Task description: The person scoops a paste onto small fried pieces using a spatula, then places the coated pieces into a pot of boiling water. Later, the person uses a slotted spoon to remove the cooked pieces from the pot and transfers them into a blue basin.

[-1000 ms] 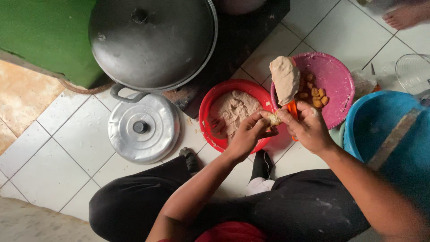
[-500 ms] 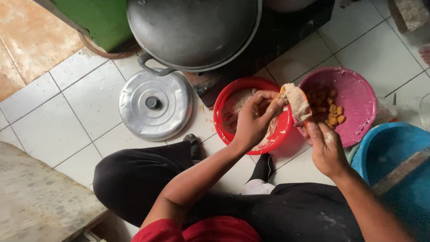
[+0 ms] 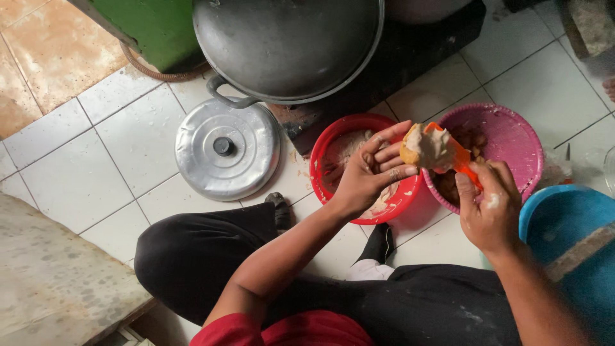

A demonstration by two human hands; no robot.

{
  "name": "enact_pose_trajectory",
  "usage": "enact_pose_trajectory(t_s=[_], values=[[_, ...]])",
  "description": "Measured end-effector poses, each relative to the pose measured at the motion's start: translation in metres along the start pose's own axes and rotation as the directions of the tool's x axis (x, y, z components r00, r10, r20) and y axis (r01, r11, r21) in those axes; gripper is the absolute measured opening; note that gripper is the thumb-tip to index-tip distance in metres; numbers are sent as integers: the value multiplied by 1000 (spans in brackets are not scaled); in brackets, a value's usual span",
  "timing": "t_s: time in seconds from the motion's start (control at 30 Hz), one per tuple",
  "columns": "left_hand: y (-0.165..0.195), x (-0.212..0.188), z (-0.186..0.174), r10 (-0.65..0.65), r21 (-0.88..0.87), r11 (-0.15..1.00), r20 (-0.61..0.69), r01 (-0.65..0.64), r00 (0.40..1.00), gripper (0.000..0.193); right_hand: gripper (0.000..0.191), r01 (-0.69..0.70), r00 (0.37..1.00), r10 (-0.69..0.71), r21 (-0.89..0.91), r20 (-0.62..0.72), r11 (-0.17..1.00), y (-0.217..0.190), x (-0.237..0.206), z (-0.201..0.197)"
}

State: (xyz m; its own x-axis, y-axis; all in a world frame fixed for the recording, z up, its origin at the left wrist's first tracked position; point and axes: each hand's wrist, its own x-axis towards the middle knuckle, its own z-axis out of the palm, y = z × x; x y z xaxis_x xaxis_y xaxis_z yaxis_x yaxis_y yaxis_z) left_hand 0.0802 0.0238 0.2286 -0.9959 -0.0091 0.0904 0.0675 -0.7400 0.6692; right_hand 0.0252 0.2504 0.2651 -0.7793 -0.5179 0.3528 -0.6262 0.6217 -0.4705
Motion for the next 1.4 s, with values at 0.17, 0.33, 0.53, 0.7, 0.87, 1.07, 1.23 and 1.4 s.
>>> enact_pose_trajectory(t_s=[0.17, 0.33, 0.53, 0.7, 0.87, 1.07, 1.23, 1.4], values=[[-14, 2, -9, 93, 238, 970, -148, -56, 985, 62, 28, 68, 997, -72, -98, -38, 993, 4, -11, 3], [-21, 6, -13, 178, 237, 964, -223, -124, 958, 30, 27, 145, 988, -152, -146, -37, 979, 7, -10, 1], [-4, 11, -24, 292, 234, 938, -138, -256, 946, 32, 26, -167, 977, 123, 260, 177, 951, 6, -6, 6], [-1, 8, -24, 293, 244, 936, -135, -255, 947, 34, 29, -503, 820, 196, 513, 538, 695, 3, -9, 24], [20, 10, -26, 343, 428, 866, -132, -259, 930, 35, 28, -578, 788, 268, 515, 555, 633, 6, -6, 26], [56, 8, -23, 447, 963, 210, 61, -170, 893, 44, 26, -350, 933, 241, 524, 267, 776, 3, -3, 9], [59, 11, -14, 398, 965, -164, 256, -206, 881, 38, 25, -124, 980, 92, 182, 177, 975, -14, -4, 7], [57, 5, -9, 375, 932, -308, 302, -190, 876, 37, 31, -132, 977, 98, 176, 191, 976, -20, -7, 7]])
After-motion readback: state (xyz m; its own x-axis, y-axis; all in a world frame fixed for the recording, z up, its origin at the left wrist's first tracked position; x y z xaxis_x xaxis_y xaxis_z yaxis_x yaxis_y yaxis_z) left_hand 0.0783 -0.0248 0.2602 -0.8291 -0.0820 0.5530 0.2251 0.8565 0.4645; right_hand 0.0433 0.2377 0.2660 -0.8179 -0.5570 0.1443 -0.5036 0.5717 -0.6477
